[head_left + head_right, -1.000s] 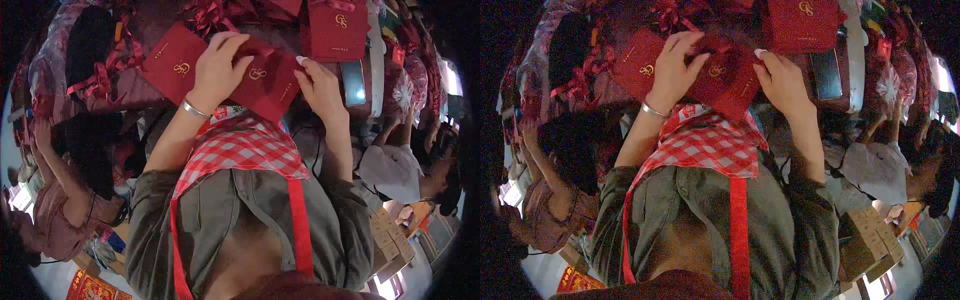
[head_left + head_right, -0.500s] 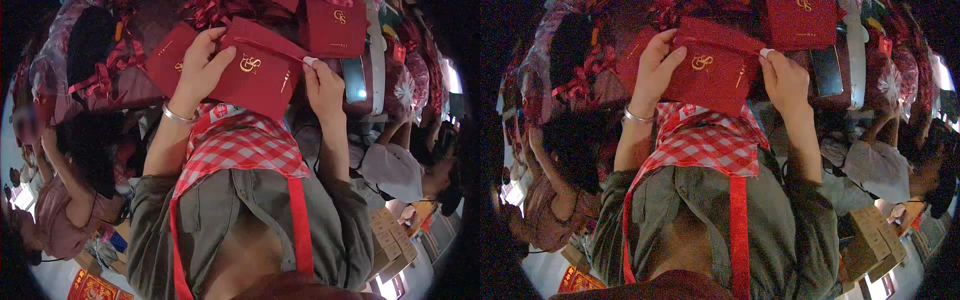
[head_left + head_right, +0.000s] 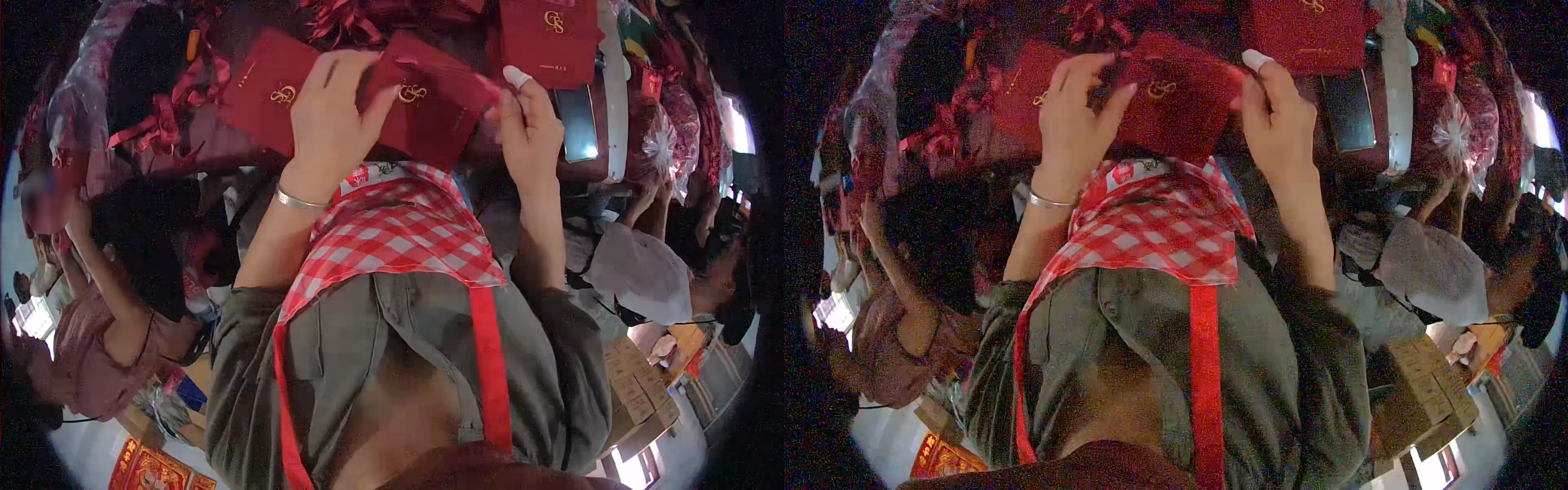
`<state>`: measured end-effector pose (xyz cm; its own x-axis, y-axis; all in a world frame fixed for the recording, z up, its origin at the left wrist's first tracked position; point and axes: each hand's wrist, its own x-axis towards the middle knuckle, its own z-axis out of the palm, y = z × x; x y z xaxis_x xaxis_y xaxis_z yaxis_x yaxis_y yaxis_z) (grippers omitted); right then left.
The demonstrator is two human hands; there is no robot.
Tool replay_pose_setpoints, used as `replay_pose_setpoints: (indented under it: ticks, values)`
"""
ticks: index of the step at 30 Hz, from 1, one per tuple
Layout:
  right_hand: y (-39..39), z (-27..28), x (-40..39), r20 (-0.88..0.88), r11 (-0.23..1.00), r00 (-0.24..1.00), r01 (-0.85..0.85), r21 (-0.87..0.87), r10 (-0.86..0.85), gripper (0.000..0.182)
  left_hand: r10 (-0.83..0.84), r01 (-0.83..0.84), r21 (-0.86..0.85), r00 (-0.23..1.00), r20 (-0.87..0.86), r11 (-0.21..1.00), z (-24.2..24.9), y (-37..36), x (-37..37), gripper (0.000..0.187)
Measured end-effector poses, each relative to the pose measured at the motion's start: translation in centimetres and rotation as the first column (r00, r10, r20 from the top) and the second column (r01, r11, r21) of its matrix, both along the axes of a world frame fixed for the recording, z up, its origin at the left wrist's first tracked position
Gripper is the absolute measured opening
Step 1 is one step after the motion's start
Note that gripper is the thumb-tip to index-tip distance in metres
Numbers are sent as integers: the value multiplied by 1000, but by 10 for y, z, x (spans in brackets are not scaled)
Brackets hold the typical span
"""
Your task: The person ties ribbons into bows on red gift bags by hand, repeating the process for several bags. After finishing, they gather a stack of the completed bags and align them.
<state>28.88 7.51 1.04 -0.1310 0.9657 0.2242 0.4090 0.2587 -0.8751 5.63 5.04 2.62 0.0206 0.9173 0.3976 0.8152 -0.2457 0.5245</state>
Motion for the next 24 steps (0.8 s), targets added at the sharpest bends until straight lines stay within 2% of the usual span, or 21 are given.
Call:
replay_pose_setpoints:
  ticks: [2, 4, 5, 7, 8, 9, 11, 12, 14, 21, 23, 24]
  values:
    - [0, 3, -1, -32, 1000, 999, 2, -26, -3, 29, -207, 245, -119, 942, 264, 962, -3, -5, 13, 32]
    - [-1, 10, -9, -177, 992, 984, 7, -125, -30, 29, -67, 441, -379, 719, 692, 813, -17, -10, 38, 32]
    - [-2, 10, -11, -176, 992, 984, 2, -125, -24, 29, 17, 597, -324, 461, 887, 733, -33, -12, 49, 41]
    - [-5, 8, -16, -331, 988, 943, -8, -151, -43, 29, 118, 718, -260, 243, 963, 645, -18, -12, 70, 49]
    - [-6, 8, -17, -329, 989, 943, -8, -148, -42, 29, 201, 748, -197, 86, 976, 634, -17, -15, 80, 49]
    - [-6, 9, -19, -328, 989, 943, 15, -145, -62, 28, 199, 749, -194, 85, 976, 633, -19, -13, 84, 49]
    - [-10, 15, -22, -348, 981, 930, 58, -188, -122, 25, 286, 787, -285, 144, 947, 548, -28, -10, 88, 38]
    - [-9, 14, -22, -348, 980, 930, 58, -188, -122, 25, 286, 787, -285, 144, 947, 548, -32, -11, 90, 38]
    - [-7, 13, -23, -432, 976, 892, 38, -215, -130, 25, 262, 824, -320, 217, 940, 468, -41, -13, 93, 28]
    - [-3, 8, -26, -494, 984, 861, 39, -175, -122, 26, 168, 843, -227, 164, 972, 488, -58, -13, 96, 19]
    - [-3, 7, -26, -514, 985, 849, 34, -170, -118, 25, 273, 878, -251, 145, 951, 409, -57, -14, 96, 15]
    - [-3, 7, -26, -512, 984, 850, 37, -172, -122, 25, 275, 879, -250, 144, 951, 406, -59, -15, 97, 15]
